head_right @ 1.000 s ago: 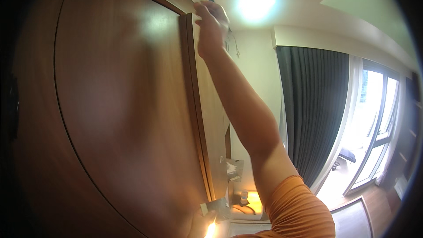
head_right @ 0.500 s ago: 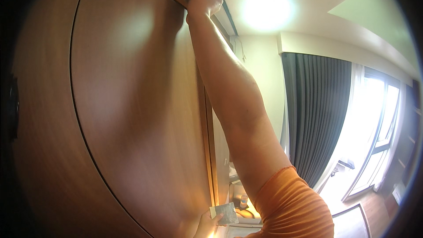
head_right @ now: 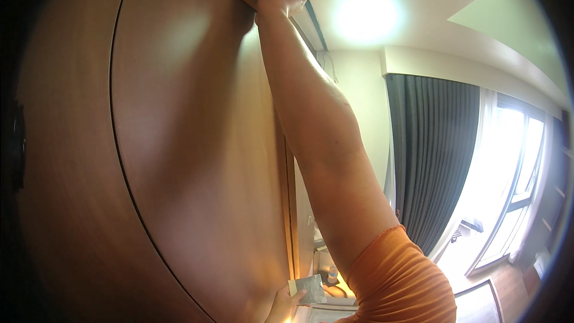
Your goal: The person repeatedly applies a small amount of adhesive from a rectangular block onto the upper edge of a wooden cabinet door frame. They use a small wooden stick to spread the adhesive along the seam between the door and the frame.
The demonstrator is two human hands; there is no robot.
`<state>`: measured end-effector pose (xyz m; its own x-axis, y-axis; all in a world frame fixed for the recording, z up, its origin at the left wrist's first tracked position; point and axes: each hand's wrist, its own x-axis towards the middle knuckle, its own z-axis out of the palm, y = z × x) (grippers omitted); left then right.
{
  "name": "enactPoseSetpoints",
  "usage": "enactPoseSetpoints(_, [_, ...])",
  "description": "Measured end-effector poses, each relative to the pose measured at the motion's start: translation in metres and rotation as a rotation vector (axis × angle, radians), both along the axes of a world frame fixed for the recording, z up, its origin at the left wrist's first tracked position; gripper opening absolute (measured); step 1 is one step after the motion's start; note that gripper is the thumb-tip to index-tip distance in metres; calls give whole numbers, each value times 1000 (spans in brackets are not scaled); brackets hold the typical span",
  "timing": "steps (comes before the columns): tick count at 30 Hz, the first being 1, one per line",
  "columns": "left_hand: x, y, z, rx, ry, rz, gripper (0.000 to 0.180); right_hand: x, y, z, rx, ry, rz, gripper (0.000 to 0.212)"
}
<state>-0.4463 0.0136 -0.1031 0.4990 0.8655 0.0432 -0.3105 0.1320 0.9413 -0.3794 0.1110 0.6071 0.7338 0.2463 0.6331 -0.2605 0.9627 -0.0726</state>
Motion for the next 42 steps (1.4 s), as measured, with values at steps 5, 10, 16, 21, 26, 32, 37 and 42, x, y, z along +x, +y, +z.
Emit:
enactPoseSetpoints(5, [-1,-1,1,-22,10,-1,32,-3,-8,-1,-31,3,55,26])
enactPoseSetpoints(10, [0,0,1,3,-14,-7,32,-6,-9,0,-93,29,14,29])
enactPoseSetpoints(16, [0,-1,2,1,21,-2,32,-8,-3,5,-76,77,-18,31])
enactPoseSetpoints(21, [0,-1,2,-7,23,0,32,-11,-14,-2,-120,23,-62,33])
enactPoseSetpoints(26, [2,0,-1,-23,16,-1,33,-11,-38,-15,-211,-89,-96,37])
enactPoseSetpoints(32, [3,2,-3,-11,12,-14,34,-8,-44,-19,-237,-147,-94,38])
enactPoseSetpoints(37, [3,-1,0,-9,23,-16,34,12,-30,-13,-265,-232,-94,33])
enactPoseSetpoints(42, [-7,-12,33,31,32,23,35,40,-21,-25,-239,-414,-75,36])
